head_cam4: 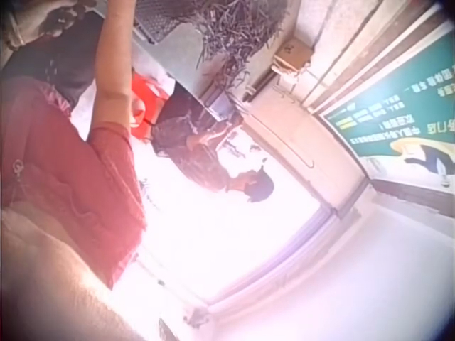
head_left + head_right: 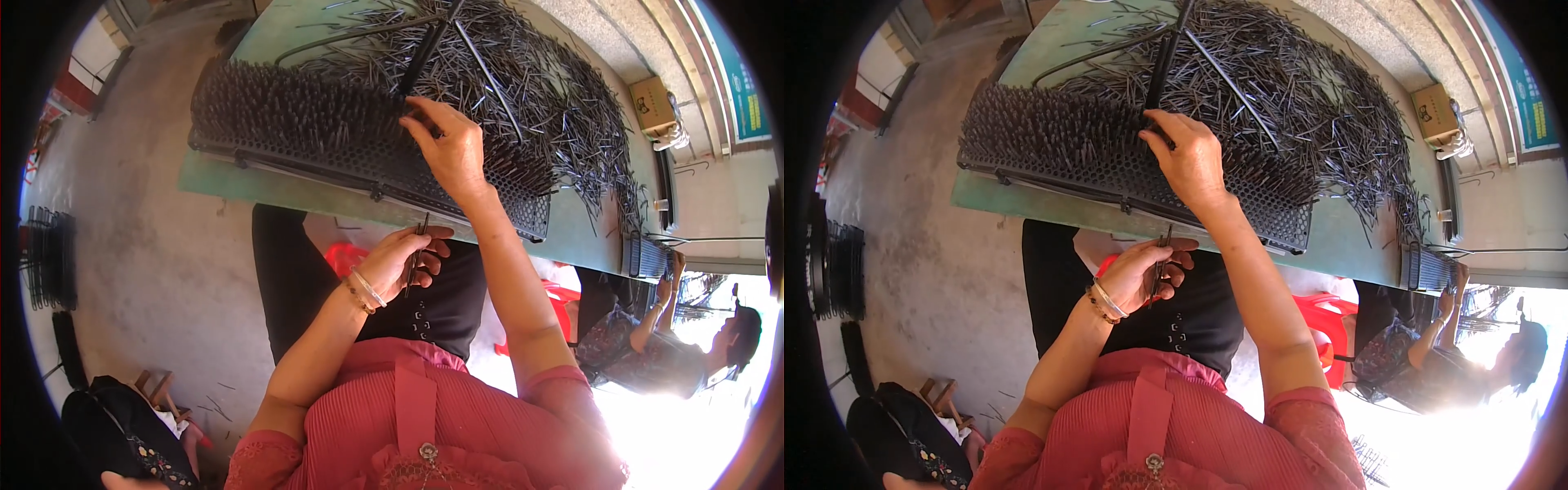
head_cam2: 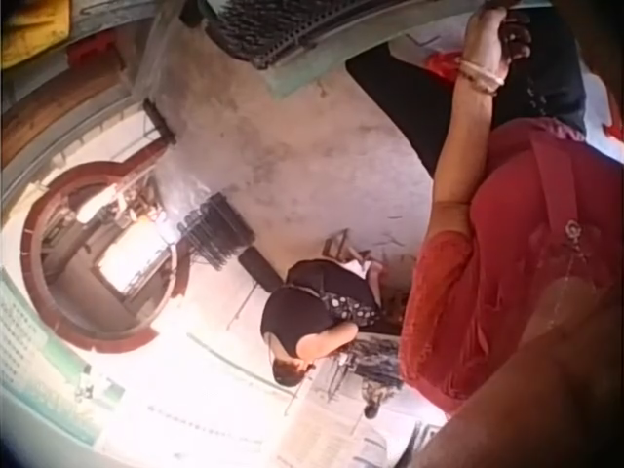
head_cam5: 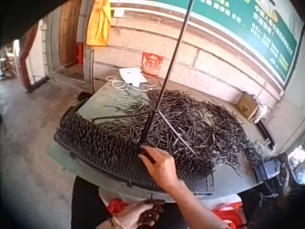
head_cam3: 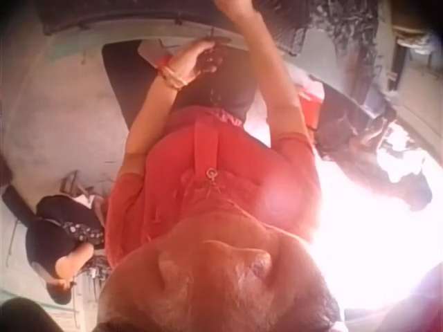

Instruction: Inserting metal spikes into a perforated plastic base to assemble bird deterrent strips.

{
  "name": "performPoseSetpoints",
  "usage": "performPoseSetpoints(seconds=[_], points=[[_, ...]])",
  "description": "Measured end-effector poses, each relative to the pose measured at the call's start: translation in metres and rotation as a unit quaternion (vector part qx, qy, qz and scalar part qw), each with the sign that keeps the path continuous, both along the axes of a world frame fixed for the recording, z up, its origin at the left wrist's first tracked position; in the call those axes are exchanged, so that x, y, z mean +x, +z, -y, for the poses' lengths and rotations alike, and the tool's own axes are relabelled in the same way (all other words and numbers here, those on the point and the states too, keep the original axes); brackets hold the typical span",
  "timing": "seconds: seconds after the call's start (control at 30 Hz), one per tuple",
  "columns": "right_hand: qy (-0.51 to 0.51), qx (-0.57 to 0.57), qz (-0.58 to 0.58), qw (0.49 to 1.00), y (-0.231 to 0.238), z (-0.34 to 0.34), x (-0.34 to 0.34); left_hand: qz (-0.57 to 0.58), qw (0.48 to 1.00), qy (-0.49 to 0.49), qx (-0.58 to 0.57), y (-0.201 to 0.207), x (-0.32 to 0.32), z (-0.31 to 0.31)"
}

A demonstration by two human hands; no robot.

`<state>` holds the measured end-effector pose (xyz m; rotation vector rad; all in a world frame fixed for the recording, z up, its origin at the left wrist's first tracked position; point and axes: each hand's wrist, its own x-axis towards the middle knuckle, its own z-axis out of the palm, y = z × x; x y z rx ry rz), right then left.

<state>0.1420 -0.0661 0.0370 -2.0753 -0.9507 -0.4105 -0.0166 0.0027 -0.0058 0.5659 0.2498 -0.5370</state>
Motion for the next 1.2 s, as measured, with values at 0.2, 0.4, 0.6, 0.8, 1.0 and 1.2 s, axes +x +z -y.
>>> performPoseSetpoints(seconds=[0.2, 0.4, 0.6, 0.8, 1.0, 1.2], points=[[-0.009, 0.004, 0.061, 0.998, -0.003, 0.003, 0.000, 0.000, 1.000, 0.007, -0.009, -0.005, 0.000, 0.000], [-0.042, 0.076, 0.047, 0.995, -0.008, 0.007, -0.002, 0.010, 0.999, 0.018, -0.045, -0.006, 0.001, 0.001], [-0.009, -0.034, 0.150, 0.988, -0.011, 0.011, -0.001, 0.023, 0.999, 0.016, -0.043, -0.007, 0.001, 0.000], [-0.006, 0.016, 0.093, 0.995, 0.002, 0.017, -0.010, 0.062, 0.997, 0.033, -0.038, -0.005, 0.003, -0.008], [0.173, -0.041, -0.368, 0.913, 0.019, 0.050, -0.055, 0.113, 0.992, 0.058, 0.017, 0.005, 0.001, -0.017], [0.109, 0.017, -0.461, 0.881, 0.015, 0.065, -0.067, 0.144, 0.987, 0.010, 0.073, -0.003, 0.000, -0.009]])
